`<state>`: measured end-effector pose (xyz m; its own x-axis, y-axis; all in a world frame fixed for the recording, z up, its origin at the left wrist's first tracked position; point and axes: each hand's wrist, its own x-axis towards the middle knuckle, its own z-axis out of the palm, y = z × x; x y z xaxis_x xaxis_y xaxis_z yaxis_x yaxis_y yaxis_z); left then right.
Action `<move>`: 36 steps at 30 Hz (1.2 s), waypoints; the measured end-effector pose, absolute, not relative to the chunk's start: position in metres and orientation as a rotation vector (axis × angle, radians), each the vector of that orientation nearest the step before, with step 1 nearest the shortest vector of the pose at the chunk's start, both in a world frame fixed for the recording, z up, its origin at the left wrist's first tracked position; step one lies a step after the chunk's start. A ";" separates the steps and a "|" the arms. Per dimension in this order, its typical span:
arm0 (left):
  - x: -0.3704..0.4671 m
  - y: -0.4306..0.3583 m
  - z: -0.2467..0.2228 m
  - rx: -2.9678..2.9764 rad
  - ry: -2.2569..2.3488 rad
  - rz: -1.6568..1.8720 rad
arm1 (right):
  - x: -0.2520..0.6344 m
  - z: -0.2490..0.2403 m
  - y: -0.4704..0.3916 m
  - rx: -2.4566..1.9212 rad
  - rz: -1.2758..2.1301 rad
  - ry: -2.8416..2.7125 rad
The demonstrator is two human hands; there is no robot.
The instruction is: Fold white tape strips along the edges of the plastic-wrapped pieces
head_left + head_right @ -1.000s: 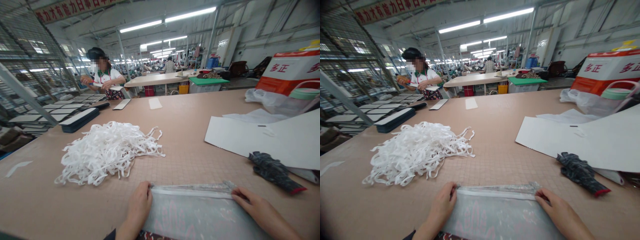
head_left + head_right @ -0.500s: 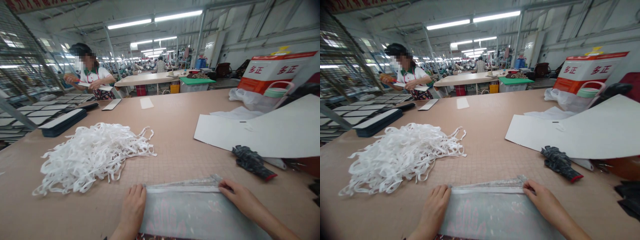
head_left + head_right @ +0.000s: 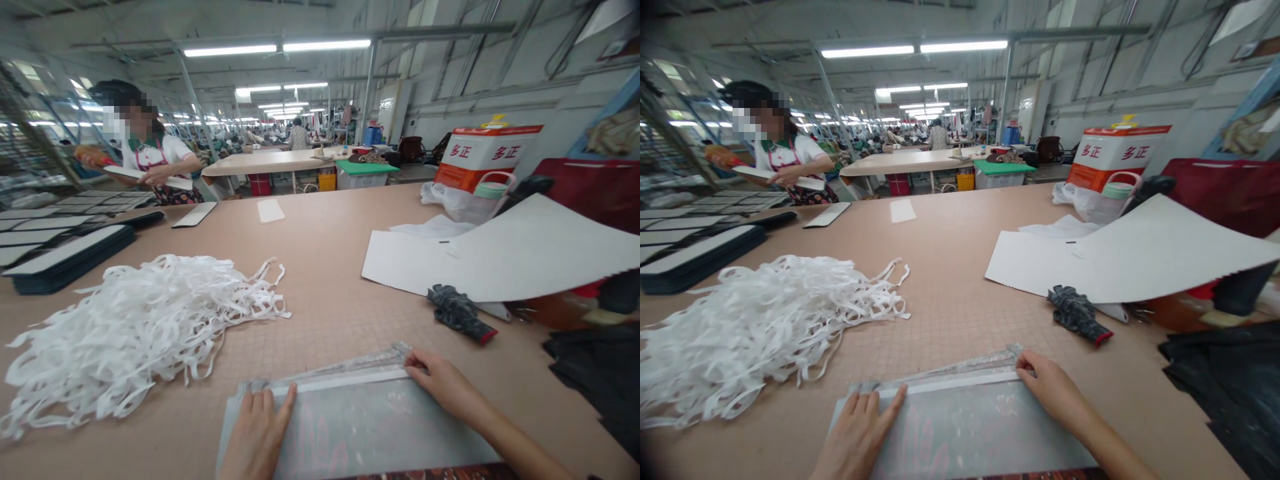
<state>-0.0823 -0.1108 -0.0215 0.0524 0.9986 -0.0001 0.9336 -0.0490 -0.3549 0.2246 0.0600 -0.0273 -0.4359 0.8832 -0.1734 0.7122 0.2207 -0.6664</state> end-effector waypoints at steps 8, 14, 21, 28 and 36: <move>-0.079 -0.103 -0.029 -2.137 -1.902 0.306 | 0.220 -0.021 0.055 -1.572 0.964 -2.202; -0.064 -0.097 -0.031 -2.162 -1.772 0.407 | 0.219 -0.018 0.054 -1.561 0.963 -2.210; -0.058 -0.083 -0.014 -2.299 -1.857 0.370 | 0.219 -0.015 0.055 -1.582 0.926 -2.260; 0.002 -0.044 -0.004 -2.577 -1.785 0.241 | 0.216 -0.020 0.053 -1.638 0.788 -2.279; 0.016 -0.034 -0.029 -2.604 -1.748 0.219 | 0.235 -0.022 0.060 -1.631 0.789 -2.171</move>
